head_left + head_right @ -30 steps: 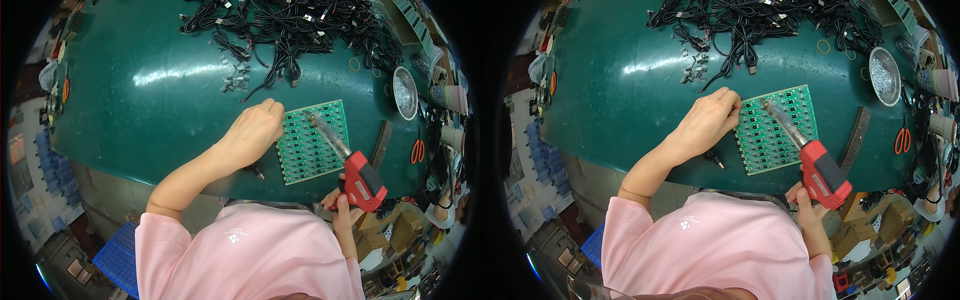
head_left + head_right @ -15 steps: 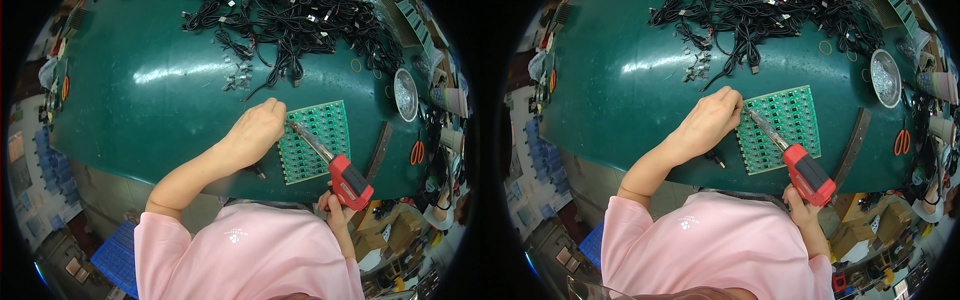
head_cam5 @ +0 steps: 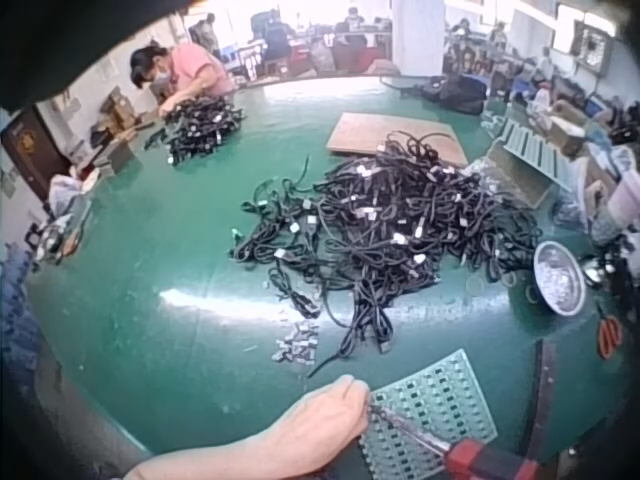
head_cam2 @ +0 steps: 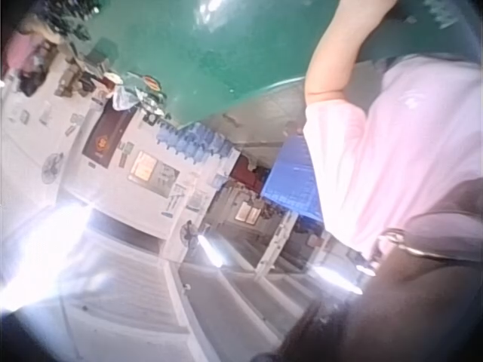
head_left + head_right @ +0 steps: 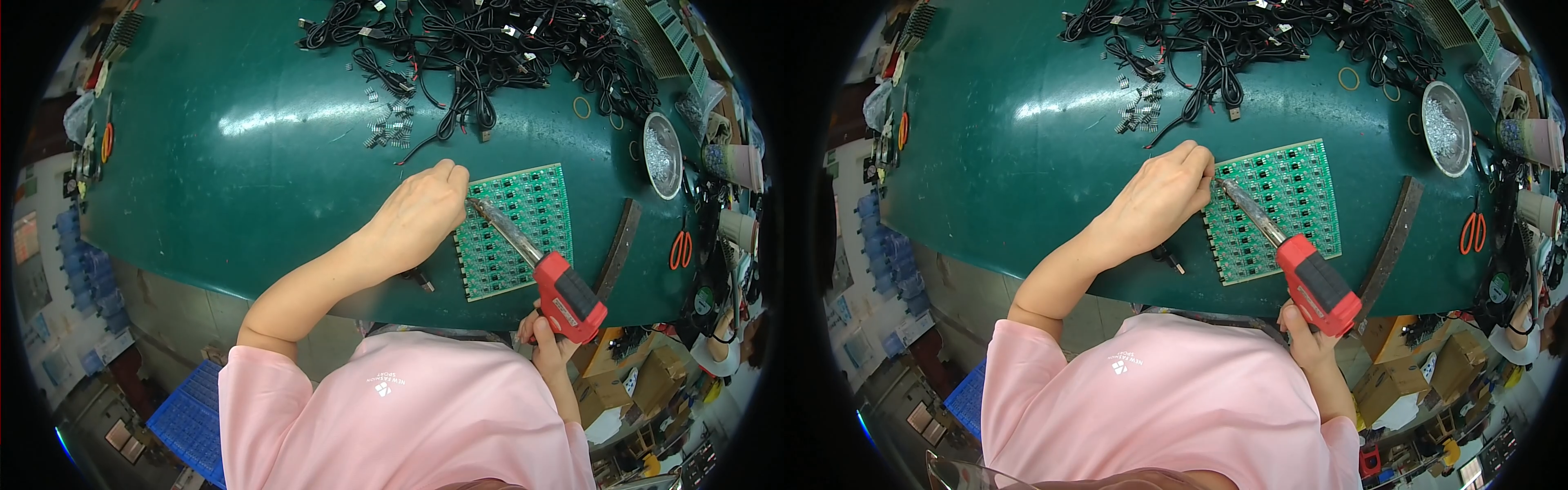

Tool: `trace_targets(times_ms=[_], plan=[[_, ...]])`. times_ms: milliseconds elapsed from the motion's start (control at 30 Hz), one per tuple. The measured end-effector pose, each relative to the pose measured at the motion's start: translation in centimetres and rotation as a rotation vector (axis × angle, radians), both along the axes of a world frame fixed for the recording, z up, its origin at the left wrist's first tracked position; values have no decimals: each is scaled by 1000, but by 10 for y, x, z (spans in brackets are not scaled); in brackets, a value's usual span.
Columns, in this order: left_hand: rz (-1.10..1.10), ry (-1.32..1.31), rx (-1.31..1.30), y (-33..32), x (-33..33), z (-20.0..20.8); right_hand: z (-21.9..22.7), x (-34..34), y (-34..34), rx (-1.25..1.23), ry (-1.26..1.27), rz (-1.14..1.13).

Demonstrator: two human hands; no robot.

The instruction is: Soldering components and wires onto a green printed circuit board using a manual soldering iron.

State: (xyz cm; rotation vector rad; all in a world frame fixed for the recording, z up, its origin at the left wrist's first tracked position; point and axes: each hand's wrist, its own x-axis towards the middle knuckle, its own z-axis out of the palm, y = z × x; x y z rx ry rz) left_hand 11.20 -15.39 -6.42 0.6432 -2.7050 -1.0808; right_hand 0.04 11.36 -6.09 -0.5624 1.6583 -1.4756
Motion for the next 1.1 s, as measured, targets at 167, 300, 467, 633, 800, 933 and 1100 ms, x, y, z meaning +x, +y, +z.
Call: trace_targets(times_ms=[167, 300, 467, 633, 800, 933, 1100], plan=[[-2, 6, -4, 0, 0, -1, 8, -4, 3, 39, 18, 19], [-10, -7, -10, 0, 1, -1, 12, -3, -3, -2, 19, -33], [-6, -5, -5, 0, 0, -2, 12, -4, -5, -27, 27, -66], [1, -42, -10, 0, 0, -1, 11, -5, -2, 23, 36, -38], [-2, -10, -12, 0, -1, -2, 8, -2, -3, 53, 35, -25], [-2, -32, -14, 0, 0, -1, 7, -3, -5, 37, 42, -15], [0, -19, -1, 0, -2, -2, 6, -2, -6, 26, 40, -31]])
